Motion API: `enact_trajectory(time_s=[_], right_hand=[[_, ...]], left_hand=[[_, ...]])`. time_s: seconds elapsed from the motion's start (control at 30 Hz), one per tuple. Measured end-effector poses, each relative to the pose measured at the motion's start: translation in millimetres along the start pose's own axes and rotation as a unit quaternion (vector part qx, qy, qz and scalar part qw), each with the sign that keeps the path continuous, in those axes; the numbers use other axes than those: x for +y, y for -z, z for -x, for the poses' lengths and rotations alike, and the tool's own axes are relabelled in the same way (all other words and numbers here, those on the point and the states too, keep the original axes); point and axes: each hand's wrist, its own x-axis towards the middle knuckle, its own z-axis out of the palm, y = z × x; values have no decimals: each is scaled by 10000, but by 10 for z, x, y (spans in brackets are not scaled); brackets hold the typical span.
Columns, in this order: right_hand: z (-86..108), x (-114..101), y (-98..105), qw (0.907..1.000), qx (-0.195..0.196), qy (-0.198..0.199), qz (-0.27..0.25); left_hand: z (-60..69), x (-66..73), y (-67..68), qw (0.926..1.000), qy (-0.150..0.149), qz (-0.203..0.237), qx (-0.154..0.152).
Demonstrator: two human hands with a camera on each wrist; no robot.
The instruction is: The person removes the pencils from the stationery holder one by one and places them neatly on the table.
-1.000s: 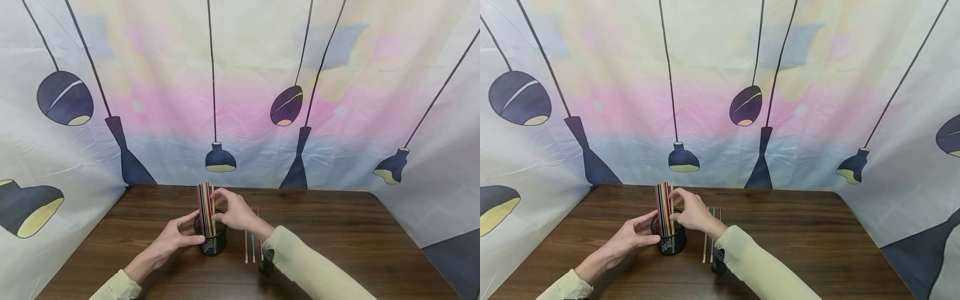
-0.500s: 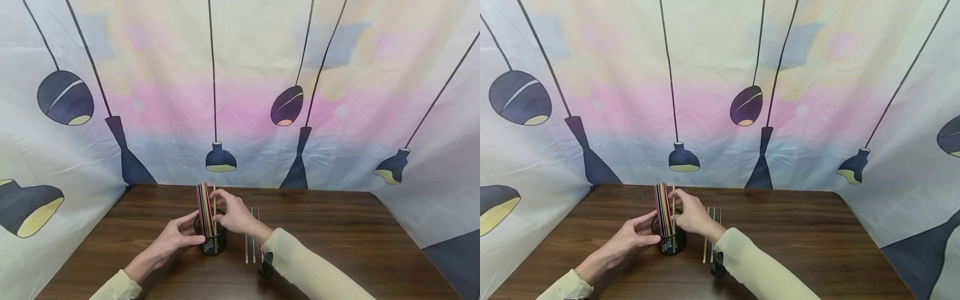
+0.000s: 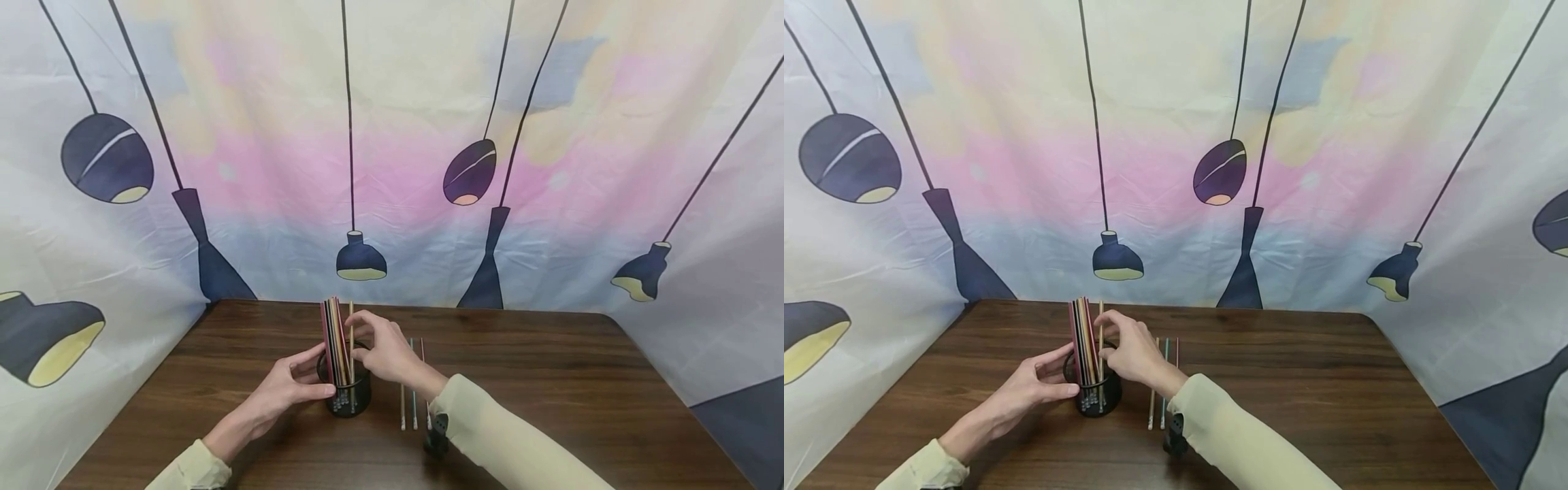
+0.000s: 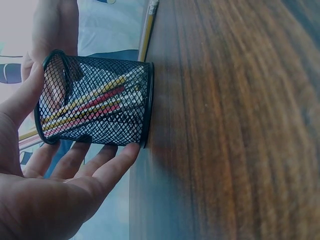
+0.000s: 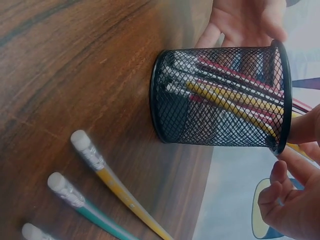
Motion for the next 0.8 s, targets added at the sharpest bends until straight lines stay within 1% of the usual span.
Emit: enact_trajectory(time_s=[0.13, 0.3, 0.57, 0.8], right_hand=[[-14, 4, -12, 10000, 74, 49, 43], [-38, -1, -22, 9997, 210, -9, 127], [-45, 42, -45, 9981, 579, -34, 188], [-30, 52, -19, 9976, 677, 59, 147]], left_hand=[[3, 7, -2, 10000, 51, 25, -19], [5, 16, -7, 10000, 22, 48, -30], [-4, 8, -11, 10000, -3, 36, -43], [-6, 4, -3, 10000, -17, 40, -14]])
